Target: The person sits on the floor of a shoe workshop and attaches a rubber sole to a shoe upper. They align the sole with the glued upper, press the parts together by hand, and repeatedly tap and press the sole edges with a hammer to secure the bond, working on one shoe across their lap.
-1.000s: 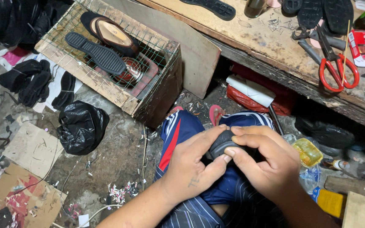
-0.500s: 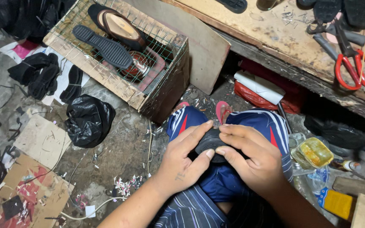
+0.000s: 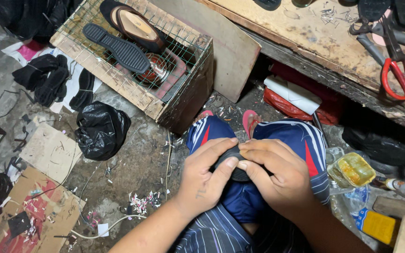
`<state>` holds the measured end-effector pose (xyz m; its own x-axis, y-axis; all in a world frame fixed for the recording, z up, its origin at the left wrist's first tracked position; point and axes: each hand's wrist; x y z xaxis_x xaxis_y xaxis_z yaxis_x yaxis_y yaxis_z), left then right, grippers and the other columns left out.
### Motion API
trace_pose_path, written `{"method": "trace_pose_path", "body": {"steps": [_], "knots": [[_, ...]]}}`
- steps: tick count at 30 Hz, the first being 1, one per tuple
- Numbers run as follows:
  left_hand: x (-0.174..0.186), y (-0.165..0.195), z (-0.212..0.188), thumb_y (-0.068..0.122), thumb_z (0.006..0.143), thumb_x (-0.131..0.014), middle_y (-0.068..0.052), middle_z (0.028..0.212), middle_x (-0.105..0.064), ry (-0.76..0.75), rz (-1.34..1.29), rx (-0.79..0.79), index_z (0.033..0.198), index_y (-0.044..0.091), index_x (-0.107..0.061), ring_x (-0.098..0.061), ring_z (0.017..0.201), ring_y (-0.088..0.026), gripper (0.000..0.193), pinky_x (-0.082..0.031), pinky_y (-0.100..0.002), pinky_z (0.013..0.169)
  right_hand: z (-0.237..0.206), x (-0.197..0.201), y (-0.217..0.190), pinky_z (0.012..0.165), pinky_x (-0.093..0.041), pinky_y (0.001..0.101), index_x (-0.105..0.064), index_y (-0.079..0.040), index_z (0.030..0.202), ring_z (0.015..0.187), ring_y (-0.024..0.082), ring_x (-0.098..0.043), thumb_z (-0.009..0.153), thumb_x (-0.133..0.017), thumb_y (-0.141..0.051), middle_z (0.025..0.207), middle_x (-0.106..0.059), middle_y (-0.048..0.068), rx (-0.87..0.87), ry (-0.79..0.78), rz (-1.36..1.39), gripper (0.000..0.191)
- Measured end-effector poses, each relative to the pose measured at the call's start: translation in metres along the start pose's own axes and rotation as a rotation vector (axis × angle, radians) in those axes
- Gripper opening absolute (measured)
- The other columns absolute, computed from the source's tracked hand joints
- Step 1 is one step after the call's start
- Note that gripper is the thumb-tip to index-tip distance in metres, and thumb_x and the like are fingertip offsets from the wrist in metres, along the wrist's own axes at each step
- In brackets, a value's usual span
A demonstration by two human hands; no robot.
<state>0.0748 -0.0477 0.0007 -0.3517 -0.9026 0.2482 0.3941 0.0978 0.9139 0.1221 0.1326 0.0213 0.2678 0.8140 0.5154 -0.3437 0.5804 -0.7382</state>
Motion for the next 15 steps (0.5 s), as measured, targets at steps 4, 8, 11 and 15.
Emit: {"method": "trace_pose_path", "body": {"steps": [4,8,11,15], "knots": [[0.007,-0.007,-0.003,0.012,0.097,-0.065,-0.018,0.119,-0.073,-0.01,-0.051,0.09,0.121,-0.003,-0.068,-0.073,0.111,-0.028,0.028,-0.056,-0.035,0.1,-0.005,-0.005,0.006,0.091,-0.058,0.0356,-0.071,0.003,0.104,0.104,0.028,-0.073,0.078,-0.083,-0.008,0.113,-0.072,0.016,-0.055,-0.017,0.038,0.03],[0.015,-0.015,-0.006,0.014,0.099,-0.062,-0.017,0.122,-0.071,-0.024,-0.057,0.127,0.122,-0.002,-0.066,-0.07,0.115,-0.028,0.029,-0.052,-0.035,0.104,-0.011,-0.01,0.015,0.098,-0.054,0.0397,-0.071,0.003,0.104,0.108,0.03,-0.071,0.075,-0.084,-0.009,0.116,-0.072,0.017,-0.071,-0.015,0.013,0.034],[0.015,-0.018,-0.008,0.014,0.1,-0.06,-0.015,0.121,-0.07,-0.048,-0.048,0.153,0.125,0.0,-0.064,-0.07,0.114,-0.027,0.029,-0.052,-0.035,0.103,-0.016,-0.018,0.021,0.098,-0.055,0.0395,-0.071,0.002,0.103,0.11,0.03,-0.071,0.077,-0.084,-0.009,0.115,-0.072,0.016,-0.035,0.024,-0.009,0.032],[0.011,-0.019,-0.008,0.012,0.101,-0.061,-0.016,0.127,-0.065,-0.057,0.017,0.063,0.129,-0.001,-0.06,-0.066,0.12,-0.029,0.031,-0.049,-0.037,0.107,-0.021,-0.026,0.027,0.097,-0.055,0.0391,-0.071,0.0,0.097,0.11,0.03,-0.071,0.078,-0.084,-0.007,0.112,-0.073,0.014,-0.031,0.064,-0.013,0.023]]}}
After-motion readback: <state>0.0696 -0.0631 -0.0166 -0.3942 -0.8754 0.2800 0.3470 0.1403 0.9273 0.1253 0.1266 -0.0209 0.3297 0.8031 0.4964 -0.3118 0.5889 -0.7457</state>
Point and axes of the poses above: each hand's wrist, its own z-axis towards the middle knuckle, its own x-axis out of the back of the hand, y = z × x
